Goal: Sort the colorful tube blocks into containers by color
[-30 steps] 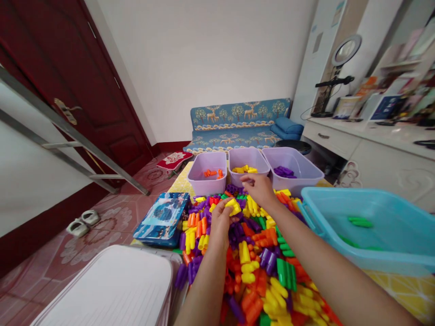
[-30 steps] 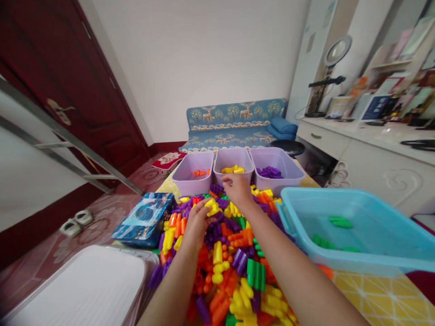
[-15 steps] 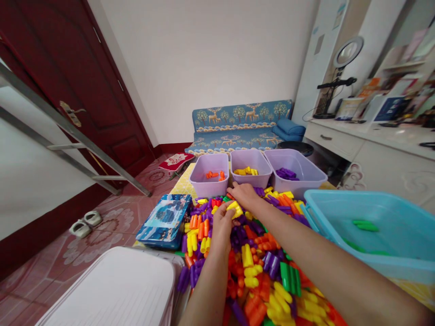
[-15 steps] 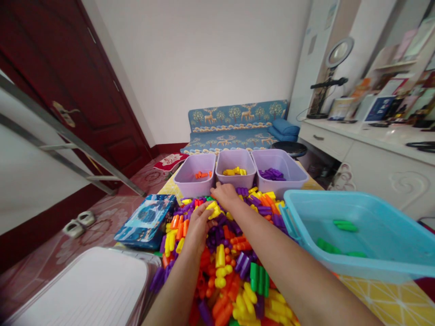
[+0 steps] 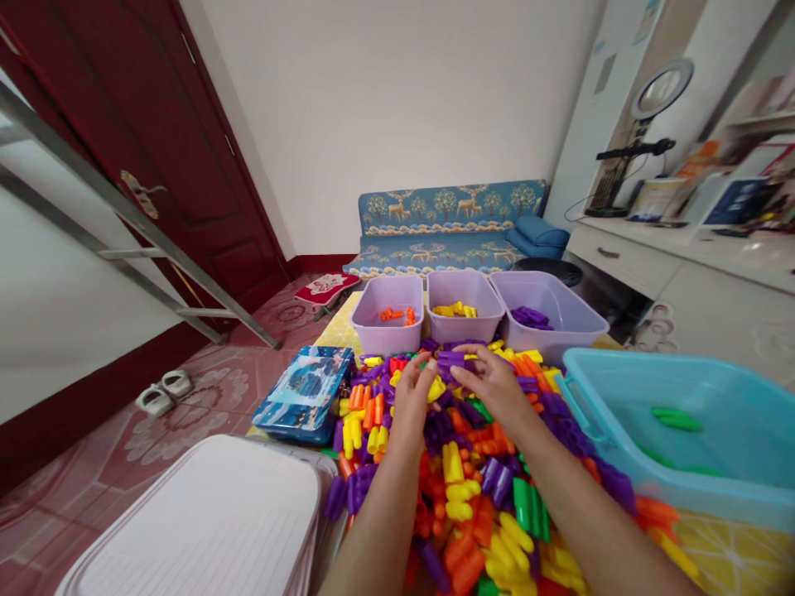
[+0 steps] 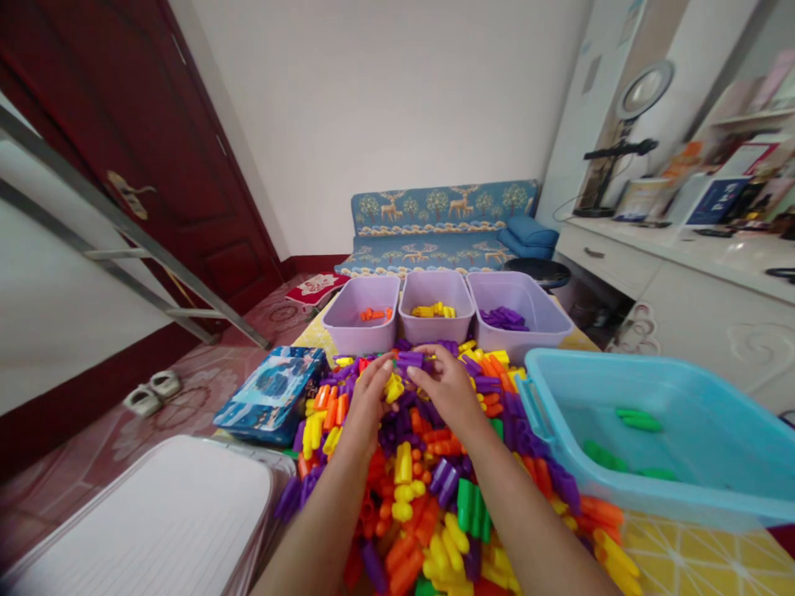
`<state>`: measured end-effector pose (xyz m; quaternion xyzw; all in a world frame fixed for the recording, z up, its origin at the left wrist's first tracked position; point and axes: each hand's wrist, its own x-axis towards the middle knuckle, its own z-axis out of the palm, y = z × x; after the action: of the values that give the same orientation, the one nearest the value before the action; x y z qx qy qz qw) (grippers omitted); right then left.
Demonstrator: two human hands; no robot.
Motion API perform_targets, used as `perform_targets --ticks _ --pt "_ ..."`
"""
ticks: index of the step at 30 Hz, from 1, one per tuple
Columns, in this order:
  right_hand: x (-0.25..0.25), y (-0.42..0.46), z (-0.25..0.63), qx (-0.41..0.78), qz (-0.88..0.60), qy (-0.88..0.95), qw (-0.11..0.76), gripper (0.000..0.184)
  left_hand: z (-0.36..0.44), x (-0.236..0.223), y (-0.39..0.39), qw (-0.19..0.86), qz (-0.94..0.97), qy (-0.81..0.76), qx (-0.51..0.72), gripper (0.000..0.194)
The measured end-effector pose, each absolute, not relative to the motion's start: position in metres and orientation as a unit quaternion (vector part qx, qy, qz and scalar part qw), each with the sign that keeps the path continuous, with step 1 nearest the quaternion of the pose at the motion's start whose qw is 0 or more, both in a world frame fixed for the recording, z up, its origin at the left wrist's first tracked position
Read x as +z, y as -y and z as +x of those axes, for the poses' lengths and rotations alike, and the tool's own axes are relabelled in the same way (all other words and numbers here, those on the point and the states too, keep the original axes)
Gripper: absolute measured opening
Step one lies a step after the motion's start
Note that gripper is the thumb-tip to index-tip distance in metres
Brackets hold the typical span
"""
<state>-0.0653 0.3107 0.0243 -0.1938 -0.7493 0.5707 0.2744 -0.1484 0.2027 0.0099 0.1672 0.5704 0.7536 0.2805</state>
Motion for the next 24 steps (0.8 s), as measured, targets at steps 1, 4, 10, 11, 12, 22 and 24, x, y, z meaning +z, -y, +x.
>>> perform_targets --ticks 1,4,10,11,12,22,24 --pt "0.022 -0.306 -0.059 0.61 -0.196 0.717 0.274 0.042 -0.147 0.012 -0.202 0.277 0.195 -0.578 0.743 0.058" --pt "0.018 -0.297 -0.048 0.652 -0.204 0.679 0.269 0.046 -0.144 0.013 -0.198 0.296 0.262 -0.578 0.714 0.056" --pt "0.015 -0.3 -0.039 0.622 -0.205 0.714 0.248 0.039 -0.146 0.006 -0.197 0.314 0.317 -0.547 0.708 0.044" --pt "0.014 -0.302 -0.038 0.614 -0.204 0.72 0.25 0.038 -0.146 0.006 -0.198 0.307 0.319 -0.546 0.711 0.041" --pt "0.013 -0.303 -0.037 0.608 -0.204 0.725 0.253 0.038 -0.146 0.007 -0.198 0.301 0.322 -0.544 0.714 0.039" --pt "0.014 -0.308 -0.034 0.588 -0.223 0.726 0.278 0.03 -0.146 0.011 -0.19 0.193 0.326 -0.522 0.764 0.019" --pt "0.014 -0.307 -0.034 0.59 -0.224 0.728 0.269 0.032 -0.145 0.011 -0.19 0.169 0.335 -0.545 0.75 0.019"
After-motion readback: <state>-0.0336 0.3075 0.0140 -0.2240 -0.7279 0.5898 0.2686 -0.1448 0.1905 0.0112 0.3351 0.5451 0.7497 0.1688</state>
